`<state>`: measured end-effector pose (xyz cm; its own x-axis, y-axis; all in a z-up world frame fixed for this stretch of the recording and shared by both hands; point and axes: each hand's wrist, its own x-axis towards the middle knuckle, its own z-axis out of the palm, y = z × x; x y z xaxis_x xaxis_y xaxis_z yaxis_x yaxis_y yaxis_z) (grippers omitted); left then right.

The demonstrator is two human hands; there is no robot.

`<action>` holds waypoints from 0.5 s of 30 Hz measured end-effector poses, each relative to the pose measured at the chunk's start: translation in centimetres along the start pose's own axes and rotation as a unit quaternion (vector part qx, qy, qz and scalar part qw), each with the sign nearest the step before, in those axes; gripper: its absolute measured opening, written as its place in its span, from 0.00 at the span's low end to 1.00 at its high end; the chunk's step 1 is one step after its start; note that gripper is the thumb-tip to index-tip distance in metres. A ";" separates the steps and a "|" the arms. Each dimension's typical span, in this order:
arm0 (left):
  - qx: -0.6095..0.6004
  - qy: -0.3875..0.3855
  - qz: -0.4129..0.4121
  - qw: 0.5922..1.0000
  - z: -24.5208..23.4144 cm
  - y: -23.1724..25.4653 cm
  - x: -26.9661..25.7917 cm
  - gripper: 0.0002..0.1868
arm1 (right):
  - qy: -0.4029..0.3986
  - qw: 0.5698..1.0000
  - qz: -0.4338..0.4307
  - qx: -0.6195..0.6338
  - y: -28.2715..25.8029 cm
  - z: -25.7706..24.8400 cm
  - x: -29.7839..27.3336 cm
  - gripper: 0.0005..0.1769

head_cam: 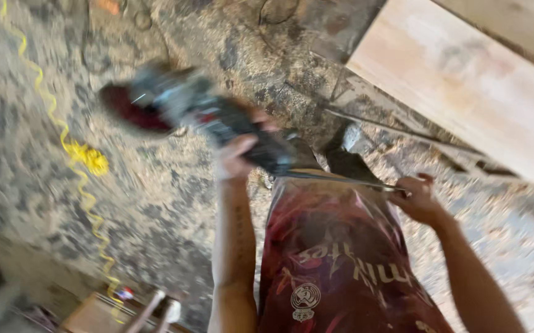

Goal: The person sands the surface of a wooden board using an angle grinder with a sanding disc attachment, moving the tool back and forth along the length of the board.

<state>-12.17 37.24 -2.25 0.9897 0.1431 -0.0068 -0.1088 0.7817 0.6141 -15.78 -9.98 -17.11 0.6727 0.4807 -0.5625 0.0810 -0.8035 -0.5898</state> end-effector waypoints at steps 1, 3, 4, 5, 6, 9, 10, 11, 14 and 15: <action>0.038 0.075 0.011 0.996 -0.2 2.9 -1.3 0.33 | -0.038 0.995 0.081 -0.034 2.0 1.3 -1.0 0.19; 0.000 0.114 0.075 0.991 -1.3 6.9 -1.6 0.34 | -0.061 0.970 0.209 -0.108 5.4 2.2 -5.1 0.25; -0.002 0.095 0.109 0.989 -2.4 8.9 -1.1 0.31 | -0.069 0.953 0.262 -0.137 6.3 2.7 -6.8 0.22; 0.017 0.117 0.144 0.982 -3.5 10.6 -1.1 0.31 | -0.076 0.932 0.315 -0.165 6.9 3.1 -8.9 0.20; 0.037 0.141 0.178 0.973 -4.6 12.4 -1.4 0.30 | -0.037 0.931 0.322 -0.168 6.9 4.0 -11.2 0.21; 0.074 0.195 0.149 0.967 -9.2 16.6 -1.4 0.28 | 0.123 0.924 0.361 0.006 4.9 7.6 -9.8 0.21; 0.085 0.187 0.107 0.973 -11.0 17.1 -1.4 0.28 | 0.190 0.904 0.372 0.098 3.3 8.2 -8.4 0.21; 0.096 0.177 0.066 0.977 -12.9 17.4 -1.4 0.29 | 0.212 0.895 0.389 0.055 1.0 8.7 -6.4 0.22; 0.167 0.193 -0.082 0.963 -19.0 17.9 -1.3 0.34 | 0.269 0.866 0.394 0.152 -11.0 8.9 3.7 0.29; 0.156 0.137 -0.136 0.969 -20.8 17.8 -1.1 0.34 | 0.274 0.853 0.391 0.211 -16.5 9.0 7.3 0.32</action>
